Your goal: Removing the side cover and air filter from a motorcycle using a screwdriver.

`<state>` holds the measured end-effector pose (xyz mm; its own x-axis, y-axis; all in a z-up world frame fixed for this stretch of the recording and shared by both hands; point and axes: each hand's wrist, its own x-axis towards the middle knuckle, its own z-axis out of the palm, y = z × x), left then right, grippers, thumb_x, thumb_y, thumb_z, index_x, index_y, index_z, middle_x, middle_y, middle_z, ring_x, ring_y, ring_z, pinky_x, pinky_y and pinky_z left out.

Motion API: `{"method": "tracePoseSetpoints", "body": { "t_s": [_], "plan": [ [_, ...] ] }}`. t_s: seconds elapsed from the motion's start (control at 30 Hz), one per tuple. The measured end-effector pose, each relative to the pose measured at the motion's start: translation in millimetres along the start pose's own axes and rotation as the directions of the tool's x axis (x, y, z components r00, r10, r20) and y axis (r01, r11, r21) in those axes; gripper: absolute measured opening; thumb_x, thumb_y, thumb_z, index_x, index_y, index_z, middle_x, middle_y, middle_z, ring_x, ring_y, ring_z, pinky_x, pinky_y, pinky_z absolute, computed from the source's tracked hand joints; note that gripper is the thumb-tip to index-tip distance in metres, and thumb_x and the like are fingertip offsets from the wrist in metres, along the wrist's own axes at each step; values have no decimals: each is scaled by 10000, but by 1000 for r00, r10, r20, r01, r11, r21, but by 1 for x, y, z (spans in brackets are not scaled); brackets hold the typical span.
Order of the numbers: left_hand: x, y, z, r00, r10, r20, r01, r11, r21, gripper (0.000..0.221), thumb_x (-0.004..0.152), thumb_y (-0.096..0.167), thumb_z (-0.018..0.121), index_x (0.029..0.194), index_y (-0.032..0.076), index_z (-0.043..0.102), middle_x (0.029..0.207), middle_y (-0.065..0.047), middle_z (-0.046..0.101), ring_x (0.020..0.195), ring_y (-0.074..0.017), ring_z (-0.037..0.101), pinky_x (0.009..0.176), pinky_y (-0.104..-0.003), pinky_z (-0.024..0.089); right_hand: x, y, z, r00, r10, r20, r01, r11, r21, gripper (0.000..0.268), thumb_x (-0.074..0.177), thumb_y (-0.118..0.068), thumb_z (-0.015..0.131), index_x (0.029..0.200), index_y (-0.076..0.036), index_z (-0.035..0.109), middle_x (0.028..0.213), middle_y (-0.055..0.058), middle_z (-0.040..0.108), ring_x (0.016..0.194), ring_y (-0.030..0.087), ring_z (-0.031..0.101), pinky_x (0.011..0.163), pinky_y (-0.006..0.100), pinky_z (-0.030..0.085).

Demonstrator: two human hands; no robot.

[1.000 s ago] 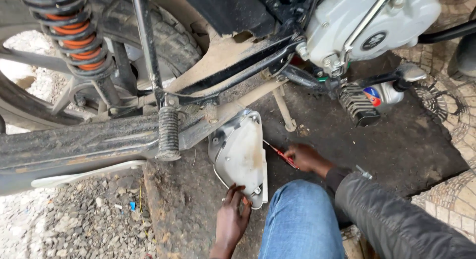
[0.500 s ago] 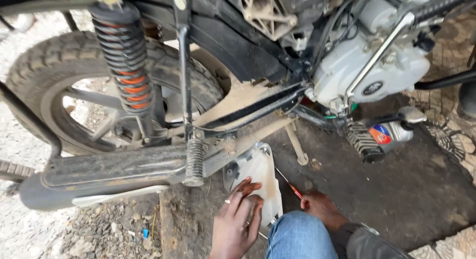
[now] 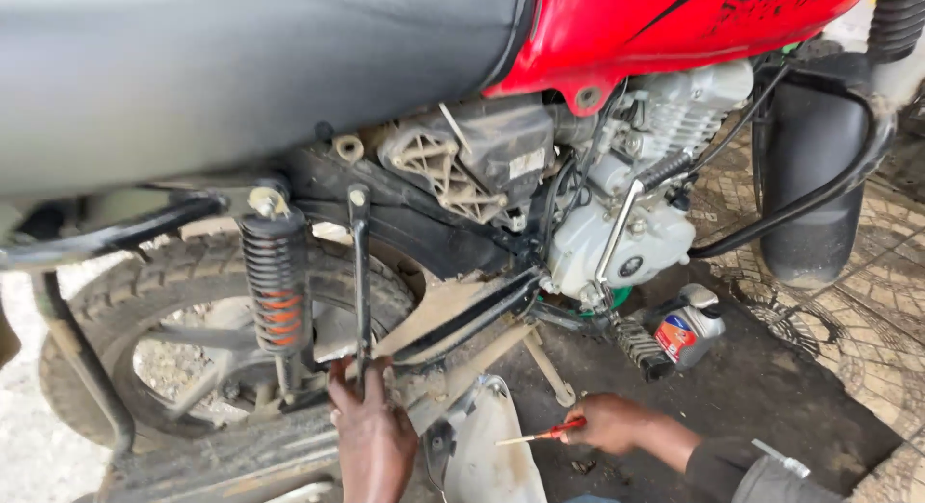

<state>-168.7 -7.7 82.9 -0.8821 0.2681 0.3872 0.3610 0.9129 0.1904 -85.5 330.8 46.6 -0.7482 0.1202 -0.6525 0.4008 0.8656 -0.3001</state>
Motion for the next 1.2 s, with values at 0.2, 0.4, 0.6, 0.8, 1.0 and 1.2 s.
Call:
{"method": "tracePoseSetpoints", "body": {
  "t_s": [0.2,0.4,0.6,0.8,1.0,1.2],
  "plan": [
    [-2,10,-39,906,-216,364,380,793,-476,559,923,82,514,1461,227,469,1451,-205,341,955,-505,728,954,-617,569,-101,-80,-107,996,-88,-7,85,978,-192,424,995,-611,527,1026,-256,757,816,-77,715,777,115,615,738,301,453],
    [-13,4,-18,909,-224,351,379,794,-475,599,897,88,428,1477,240,428,1422,-283,385,912,-563,671,802,-601,529,-186,-86,-122,965,-23,-263,67,985,159,408,1005,-519,534,1077,-242,824,685,-44,671,556,98,470,583,273,296],
    [-6,18,-36,886,-265,381,423,799,-427,578,950,128,429,1513,240,365,1456,-281,363,1003,-560,682,905,-626,532,-162,-54,-74,921,-20,-390,364,406,838,435,1004,-356,562,1200,-53,803,662,48,449,531,102,314,504,240,175],
    [-9,29,-40,865,-305,397,454,813,-365,538,1004,180,383,1533,263,321,1479,-256,354,914,-474,761,904,-620,613,-137,-55,-57,925,-67,-373,369,-75,927,430,1017,-183,524,1365,0,699,688,71,362,453,101,241,406,262,146],
    [-12,35,-36,909,-333,251,406,843,-352,557,976,155,442,1517,272,380,1468,-201,412,931,-488,734,841,-654,622,-134,-66,-53,921,-73,-382,355,-248,902,460,1026,-193,479,1397,9,661,658,49,356,416,84,230,373,258,98],
    [-12,41,-32,921,-344,183,388,858,-336,507,982,168,408,1483,248,410,1485,-183,409,743,-392,760,601,-531,696,-138,-70,-59,933,-141,-330,287,-260,922,446,1043,-203,461,1393,-21,668,664,35,337,441,82,227,389,246,100]
  ]
}}
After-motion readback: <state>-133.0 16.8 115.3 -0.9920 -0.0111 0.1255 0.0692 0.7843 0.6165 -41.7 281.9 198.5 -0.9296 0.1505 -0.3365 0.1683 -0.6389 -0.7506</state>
